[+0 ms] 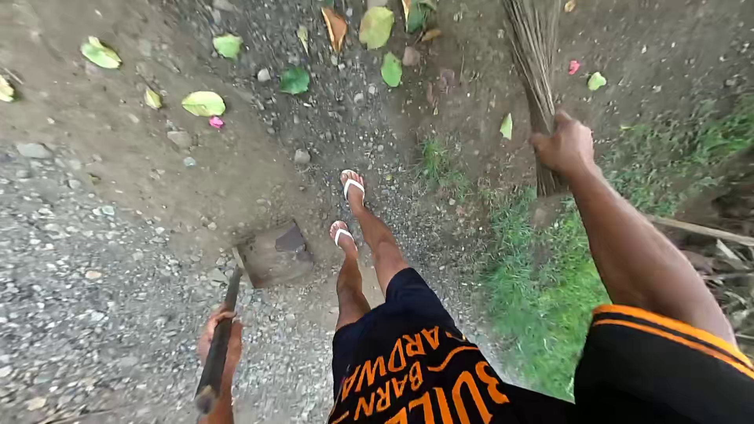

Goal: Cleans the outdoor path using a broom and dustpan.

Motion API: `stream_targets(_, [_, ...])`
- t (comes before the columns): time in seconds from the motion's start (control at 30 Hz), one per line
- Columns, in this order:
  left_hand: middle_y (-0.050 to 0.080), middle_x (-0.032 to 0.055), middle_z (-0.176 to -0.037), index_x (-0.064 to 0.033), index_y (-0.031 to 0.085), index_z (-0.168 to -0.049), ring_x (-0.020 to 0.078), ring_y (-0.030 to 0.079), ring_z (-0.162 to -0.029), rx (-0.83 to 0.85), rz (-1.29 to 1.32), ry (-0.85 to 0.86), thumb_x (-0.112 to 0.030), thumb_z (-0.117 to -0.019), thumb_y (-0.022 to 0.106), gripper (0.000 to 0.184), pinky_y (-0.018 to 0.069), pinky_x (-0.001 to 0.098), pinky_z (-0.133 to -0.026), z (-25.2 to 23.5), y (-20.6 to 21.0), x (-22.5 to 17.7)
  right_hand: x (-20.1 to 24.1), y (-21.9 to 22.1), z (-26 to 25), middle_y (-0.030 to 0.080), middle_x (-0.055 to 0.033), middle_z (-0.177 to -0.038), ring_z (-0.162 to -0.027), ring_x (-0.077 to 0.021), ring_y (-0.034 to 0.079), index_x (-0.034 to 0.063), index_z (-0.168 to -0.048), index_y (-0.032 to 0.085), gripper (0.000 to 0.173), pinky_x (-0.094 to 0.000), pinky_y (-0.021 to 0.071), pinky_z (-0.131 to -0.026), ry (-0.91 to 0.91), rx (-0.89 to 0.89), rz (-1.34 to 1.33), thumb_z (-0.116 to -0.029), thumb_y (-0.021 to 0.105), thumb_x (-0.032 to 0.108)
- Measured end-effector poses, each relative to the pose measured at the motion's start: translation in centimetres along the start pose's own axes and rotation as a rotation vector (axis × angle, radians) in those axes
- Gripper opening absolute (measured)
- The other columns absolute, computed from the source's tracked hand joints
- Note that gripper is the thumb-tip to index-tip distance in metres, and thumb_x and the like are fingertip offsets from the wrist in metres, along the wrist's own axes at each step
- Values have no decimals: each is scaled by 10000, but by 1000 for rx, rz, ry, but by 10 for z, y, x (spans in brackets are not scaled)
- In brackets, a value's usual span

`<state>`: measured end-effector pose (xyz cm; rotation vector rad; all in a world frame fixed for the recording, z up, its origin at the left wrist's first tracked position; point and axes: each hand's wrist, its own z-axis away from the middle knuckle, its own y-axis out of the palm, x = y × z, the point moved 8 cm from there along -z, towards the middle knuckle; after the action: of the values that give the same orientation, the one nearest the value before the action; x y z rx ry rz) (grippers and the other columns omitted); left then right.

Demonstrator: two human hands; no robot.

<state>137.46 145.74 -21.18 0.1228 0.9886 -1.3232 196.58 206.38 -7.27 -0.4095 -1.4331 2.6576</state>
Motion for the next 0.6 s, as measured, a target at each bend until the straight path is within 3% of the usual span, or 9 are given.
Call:
stream_targets(0.07, [530,236,-1418,118,564,-1152,188,549,-1272,-3,4,-64,-41,-865,538,329,476,344,-1034,-17,9,-14,14,8,28,683,-314,-1022,-923,-528,663,120,-1363,618,480,-757,487,-765,-81,101,-108,-954,730,345])
stream_targets(0.13, [507,283,-1441,137,560,-1143,261,527,-1327,10,-14,-89,-30,-848,532,340,455,393,-1079,-25,15,-32,28,43,38,715,-251,-992,-882,-464,691,179,-1352,641,467,-726,515,-750,-182,286,-57,-941,759,367])
stream_targets(0.23, [492,328,-1442,175,544,-1176,334,502,-1350,29,-42,-136,31,-875,508,336,421,435,-1111,-33,18,-55,60,93,7,716,-227,-1155,-1053,-463,681,252,-1465,586,610,-734,510,-863,-266,514,170,-914,762,445])
stream_targets(0.33, [515,272,-1426,136,545,-1171,261,520,-1325,20,35,-115,-6,-843,516,359,459,388,-1080,-48,10,-34,77,61,-77,705,-256,-1143,-1055,-507,666,194,-1346,665,499,-772,496,-823,-277,363,237,-927,738,454])
stream_targets(0.43, [477,342,-1438,195,500,-1194,318,498,-1340,6,9,-221,90,-891,479,321,418,420,-1111,-55,6,-68,65,-19,-122,663,-346,-1160,-1074,-590,622,113,-1318,663,515,-813,458,-820,-104,115,96,-934,728,449])
stream_targets(0.53, [532,312,-1377,168,511,-1265,282,529,-1296,36,-82,-197,45,-928,497,359,438,386,-1100,-60,1,-72,52,-67,-122,634,-362,-1194,-1115,-583,604,38,-1284,629,566,-802,444,-857,19,-63,-25,-920,693,466])
stream_targets(0.6, [542,306,-1382,155,538,-1229,305,525,-1320,55,-105,-122,1,-893,516,371,434,413,-1111,-65,2,-58,39,-71,-85,639,-337,-1207,-1135,-535,611,34,-1314,616,578,-757,444,-923,3,-68,-117,-918,693,448])
